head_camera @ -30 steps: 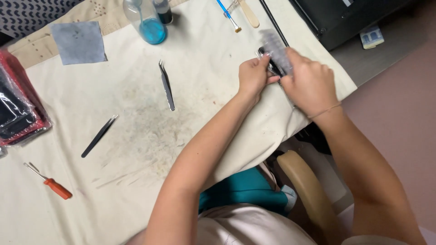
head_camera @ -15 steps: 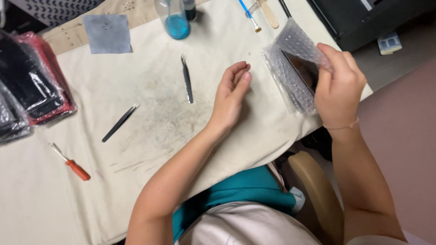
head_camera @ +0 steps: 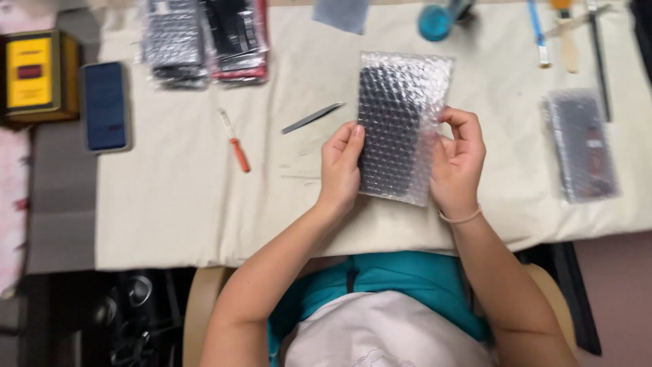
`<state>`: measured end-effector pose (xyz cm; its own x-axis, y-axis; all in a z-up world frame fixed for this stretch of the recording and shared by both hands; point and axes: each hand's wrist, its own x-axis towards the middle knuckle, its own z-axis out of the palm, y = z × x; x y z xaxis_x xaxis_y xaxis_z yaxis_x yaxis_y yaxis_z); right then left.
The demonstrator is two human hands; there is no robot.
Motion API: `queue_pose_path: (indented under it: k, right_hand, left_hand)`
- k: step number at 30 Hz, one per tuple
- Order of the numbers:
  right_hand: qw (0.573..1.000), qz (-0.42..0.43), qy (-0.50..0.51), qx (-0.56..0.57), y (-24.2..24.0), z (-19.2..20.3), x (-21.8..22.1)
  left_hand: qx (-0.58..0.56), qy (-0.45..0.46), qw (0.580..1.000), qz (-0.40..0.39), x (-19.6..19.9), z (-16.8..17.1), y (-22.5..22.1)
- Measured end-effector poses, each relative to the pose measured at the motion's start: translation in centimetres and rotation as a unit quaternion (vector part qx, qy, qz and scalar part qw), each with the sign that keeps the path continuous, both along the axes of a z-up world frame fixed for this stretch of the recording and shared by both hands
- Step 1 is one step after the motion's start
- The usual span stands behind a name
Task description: Unboxing a new mobile screen and installing it onto a phone chassis using tweezers and precision tools.
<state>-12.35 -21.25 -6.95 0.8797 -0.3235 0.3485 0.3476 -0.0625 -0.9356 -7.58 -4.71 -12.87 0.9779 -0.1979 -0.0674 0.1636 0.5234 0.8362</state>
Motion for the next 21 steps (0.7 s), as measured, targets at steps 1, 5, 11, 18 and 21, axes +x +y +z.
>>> queue_pose_path:
  k: [1,5,11,18,21]
  right_hand:
    - [0.998,0.040,0.039,0.022,1.4,-0.8,0.5]
    - [0.987,0.101,0.121,0.007,6.6,-0.5,1.0]
    - [0.935,0.089,0.226,0.258,7.4,-4.7,2.2]
    - [0.996,-0.007,0.079,0.028,4.4,-3.9,1.1]
    - [0.967,0.012,-0.091,-0.237,4.1,-4.3,1.0]
  left_hand:
    - [0.012,-0.011,1.000,0.014,-0.2,0.0,1.8]
    - [0.101,-0.059,0.991,0.062,-2.2,3.3,8.0]
    - [0.191,-0.064,0.947,0.251,-0.9,3.7,18.3]
    - [0.565,0.022,0.772,0.290,1.9,4.1,28.5]
    - [0.729,-0.057,0.608,0.308,2.9,0.4,28.2]
